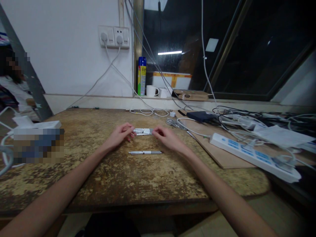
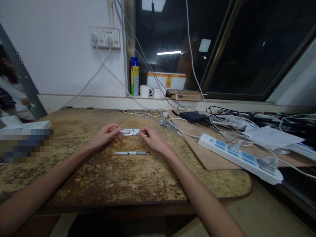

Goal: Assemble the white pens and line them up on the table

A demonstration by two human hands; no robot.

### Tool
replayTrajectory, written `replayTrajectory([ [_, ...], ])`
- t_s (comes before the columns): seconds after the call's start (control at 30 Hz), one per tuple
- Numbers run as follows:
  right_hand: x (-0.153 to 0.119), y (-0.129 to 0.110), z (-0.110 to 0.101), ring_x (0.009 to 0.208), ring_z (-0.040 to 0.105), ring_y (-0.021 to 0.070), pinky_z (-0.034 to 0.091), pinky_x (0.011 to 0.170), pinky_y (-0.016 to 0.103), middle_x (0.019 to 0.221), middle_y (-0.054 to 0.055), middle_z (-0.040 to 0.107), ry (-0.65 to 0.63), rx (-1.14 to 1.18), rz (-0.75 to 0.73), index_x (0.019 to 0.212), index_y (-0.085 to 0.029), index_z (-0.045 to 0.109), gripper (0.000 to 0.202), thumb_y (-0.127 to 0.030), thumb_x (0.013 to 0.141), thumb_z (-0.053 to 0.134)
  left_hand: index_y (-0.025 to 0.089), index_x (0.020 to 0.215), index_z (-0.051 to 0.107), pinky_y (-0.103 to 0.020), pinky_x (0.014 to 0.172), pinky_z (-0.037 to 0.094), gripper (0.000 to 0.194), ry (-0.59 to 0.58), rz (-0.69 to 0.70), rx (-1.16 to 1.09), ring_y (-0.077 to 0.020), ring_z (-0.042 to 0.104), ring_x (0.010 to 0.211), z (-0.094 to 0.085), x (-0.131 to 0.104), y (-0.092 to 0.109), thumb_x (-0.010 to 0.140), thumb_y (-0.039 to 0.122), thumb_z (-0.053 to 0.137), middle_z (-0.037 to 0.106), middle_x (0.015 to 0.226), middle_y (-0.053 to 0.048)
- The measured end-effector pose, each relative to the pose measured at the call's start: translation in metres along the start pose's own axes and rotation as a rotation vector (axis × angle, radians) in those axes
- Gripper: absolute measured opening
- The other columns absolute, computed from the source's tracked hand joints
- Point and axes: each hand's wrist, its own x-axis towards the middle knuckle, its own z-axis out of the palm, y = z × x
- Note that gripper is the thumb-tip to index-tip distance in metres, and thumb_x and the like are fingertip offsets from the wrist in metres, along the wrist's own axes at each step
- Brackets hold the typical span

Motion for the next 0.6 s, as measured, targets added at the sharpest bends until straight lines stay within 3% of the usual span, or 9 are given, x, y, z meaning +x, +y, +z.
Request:
replayTrajectory([
  [0.4,0.000,0.000,0.000,0.072,0.051,0.0160,0.035,0.068,0.028,0.077,0.001,0.060,0.029,0.014,-0.036,0.086,-0.017,0.060,0.027,-0.035,0.100,0.046,0.016,0.102,0.068,-0.029,0.073,0.052,0.035,-0.072,0.059,0.049,-0.0155,0.066,0.076,0.002,-0.004,0.010,0.086,0.047,0.073,0.076,0.097,-0.008],
  [0.6,0.005,0.012,0.000,0.067,0.044,0.0149,0.033,0.063,0.028,0.070,-0.001,0.051,-0.041,0.084,0.024,0.076,-0.018,0.054,0.032,-0.040,0.097,0.046,0.017,0.102,0.069,-0.037,0.090,0.053,0.032,-0.105,0.107,0.114,-0.0228,0.070,0.100,0.000,-0.004,0.007,0.084,0.042,0.075,0.075,0.113,-0.011],
])
